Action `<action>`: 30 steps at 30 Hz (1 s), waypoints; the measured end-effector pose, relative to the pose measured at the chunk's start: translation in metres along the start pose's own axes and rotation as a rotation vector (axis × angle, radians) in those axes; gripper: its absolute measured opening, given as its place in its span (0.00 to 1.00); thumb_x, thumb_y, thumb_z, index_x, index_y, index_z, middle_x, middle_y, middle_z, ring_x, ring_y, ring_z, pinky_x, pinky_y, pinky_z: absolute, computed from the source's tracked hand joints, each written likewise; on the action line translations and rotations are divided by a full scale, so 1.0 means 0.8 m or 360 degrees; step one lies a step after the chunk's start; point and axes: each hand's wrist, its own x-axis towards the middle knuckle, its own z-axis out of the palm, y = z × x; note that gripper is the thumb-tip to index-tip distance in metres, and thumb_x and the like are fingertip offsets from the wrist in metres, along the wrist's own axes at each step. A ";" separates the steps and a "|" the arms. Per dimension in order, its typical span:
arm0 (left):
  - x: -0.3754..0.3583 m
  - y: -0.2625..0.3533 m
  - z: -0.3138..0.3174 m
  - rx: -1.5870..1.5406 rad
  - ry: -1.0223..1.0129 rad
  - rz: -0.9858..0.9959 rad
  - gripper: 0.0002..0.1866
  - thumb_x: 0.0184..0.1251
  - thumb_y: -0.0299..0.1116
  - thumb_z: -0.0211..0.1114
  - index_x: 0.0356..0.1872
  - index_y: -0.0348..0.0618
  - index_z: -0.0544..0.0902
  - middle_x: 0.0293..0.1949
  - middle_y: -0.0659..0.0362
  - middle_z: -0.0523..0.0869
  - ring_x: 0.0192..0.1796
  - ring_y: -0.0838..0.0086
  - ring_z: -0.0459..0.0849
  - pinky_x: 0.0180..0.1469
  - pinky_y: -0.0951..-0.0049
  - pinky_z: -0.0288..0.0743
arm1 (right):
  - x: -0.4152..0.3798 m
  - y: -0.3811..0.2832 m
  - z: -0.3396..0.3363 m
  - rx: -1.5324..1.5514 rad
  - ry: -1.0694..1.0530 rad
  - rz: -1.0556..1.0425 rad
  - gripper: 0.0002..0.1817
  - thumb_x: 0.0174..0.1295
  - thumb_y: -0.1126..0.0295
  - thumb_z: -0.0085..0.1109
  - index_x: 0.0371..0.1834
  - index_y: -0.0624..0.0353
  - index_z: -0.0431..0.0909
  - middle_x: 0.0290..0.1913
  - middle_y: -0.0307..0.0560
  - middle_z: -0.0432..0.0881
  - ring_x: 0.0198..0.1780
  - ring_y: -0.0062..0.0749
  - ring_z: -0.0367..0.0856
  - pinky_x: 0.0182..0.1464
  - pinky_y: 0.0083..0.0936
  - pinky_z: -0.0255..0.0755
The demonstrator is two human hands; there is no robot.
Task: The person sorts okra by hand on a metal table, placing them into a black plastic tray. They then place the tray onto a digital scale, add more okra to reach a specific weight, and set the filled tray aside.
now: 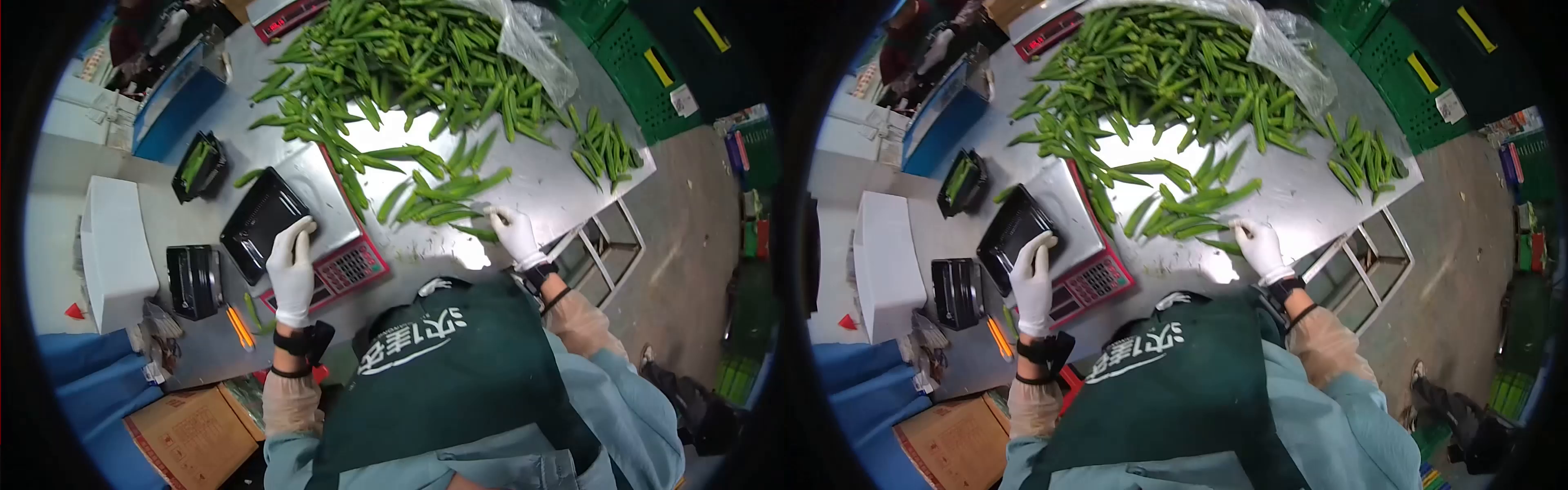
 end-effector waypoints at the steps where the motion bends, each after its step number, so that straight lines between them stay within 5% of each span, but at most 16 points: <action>1: -0.004 0.002 0.021 -0.0126 -0.0036 -0.0103 0.10 0.71 0.23 0.59 0.49 0.36 0.84 0.43 0.52 0.87 0.46 0.69 0.86 0.51 0.71 0.77 | 0.002 0.019 0.002 -0.0014 0.0012 -0.0053 0.08 0.62 0.74 0.60 0.42 0.58 0.86 0.35 0.52 0.87 0.31 0.36 0.83 0.37 0.27 0.76; 6: -0.014 0.014 0.111 -0.0038 -0.0309 -0.0010 0.09 0.69 0.23 0.60 0.47 0.37 0.84 0.43 0.49 0.88 0.46 0.62 0.88 0.50 0.68 0.78 | 0.008 0.000 -0.015 -0.0146 -0.0109 -0.0092 0.06 0.61 0.71 0.62 0.38 0.57 0.86 0.35 0.49 0.86 0.33 0.38 0.84 0.40 0.30 0.77; 8: -0.006 0.002 0.141 -0.0074 -0.0374 -0.0070 0.10 0.71 0.25 0.59 0.50 0.36 0.83 0.40 0.48 0.88 0.44 0.66 0.89 0.48 0.72 0.78 | 0.014 -0.007 -0.017 -0.0294 -0.0265 -0.0347 0.07 0.60 0.68 0.62 0.37 0.57 0.85 0.35 0.48 0.85 0.36 0.40 0.83 0.42 0.34 0.76; 11: 0.010 -0.021 0.189 0.0164 -0.0343 -0.0046 0.10 0.68 0.26 0.62 0.47 0.36 0.83 0.39 0.46 0.88 0.43 0.59 0.89 0.47 0.69 0.78 | 0.018 -0.018 -0.014 -0.0641 -0.0553 -0.0661 0.11 0.58 0.63 0.65 0.38 0.57 0.82 0.35 0.49 0.81 0.41 0.45 0.80 0.45 0.41 0.73; 14: 0.021 -0.032 0.239 0.0580 -0.0410 0.0085 0.11 0.61 0.29 0.66 0.44 0.37 0.83 0.37 0.45 0.87 0.42 0.49 0.85 0.48 0.58 0.78 | 0.023 -0.018 -0.005 -0.1047 -0.0818 -0.0767 0.16 0.55 0.63 0.67 0.44 0.58 0.81 0.37 0.51 0.79 0.43 0.47 0.79 0.47 0.39 0.73; 17: 0.016 -0.047 0.268 0.0742 -0.0448 -0.0001 0.15 0.57 0.28 0.69 0.46 0.37 0.83 0.41 0.45 0.86 0.47 0.49 0.84 0.51 0.58 0.77 | 0.028 -0.014 -0.003 -0.0807 -0.0815 -0.0814 0.11 0.52 0.66 0.65 0.34 0.59 0.79 0.33 0.52 0.79 0.41 0.48 0.80 0.45 0.42 0.74; 20: 0.018 -0.060 0.259 0.0484 -0.0647 -0.0240 0.15 0.56 0.27 0.67 0.46 0.37 0.82 0.41 0.43 0.83 0.46 0.48 0.82 0.53 0.55 0.75 | 0.040 -0.035 -0.013 -0.0516 -0.0735 -0.0566 0.11 0.54 0.67 0.64 0.37 0.59 0.77 0.35 0.51 0.79 0.41 0.49 0.81 0.46 0.40 0.75; 22: 0.024 -0.046 0.242 0.0365 -0.0495 -0.0270 0.12 0.55 0.24 0.66 0.41 0.35 0.81 0.40 0.41 0.82 0.45 0.47 0.81 0.51 0.55 0.74 | 0.054 -0.035 -0.002 -0.0371 -0.0592 -0.0493 0.11 0.57 0.68 0.63 0.40 0.58 0.76 0.37 0.49 0.79 0.44 0.48 0.80 0.47 0.38 0.76; 27: 0.060 -0.042 0.235 0.0562 -0.0237 -0.0237 0.12 0.55 0.20 0.63 0.41 0.37 0.75 0.43 0.43 0.79 0.50 0.46 0.77 0.54 0.54 0.72 | 0.098 -0.062 0.049 -0.0622 -0.0421 -0.0833 0.13 0.57 0.67 0.63 0.43 0.59 0.76 0.38 0.50 0.78 0.44 0.44 0.79 0.44 0.36 0.76; 30: 0.060 -0.065 0.259 0.0878 -0.0508 -0.0364 0.13 0.53 0.21 0.62 0.42 0.35 0.76 0.46 0.40 0.80 0.54 0.44 0.76 0.57 0.53 0.72 | 0.108 -0.052 0.088 -0.0875 -0.0416 -0.0902 0.14 0.53 0.67 0.64 0.42 0.58 0.76 0.37 0.50 0.78 0.39 0.44 0.81 0.39 0.38 0.77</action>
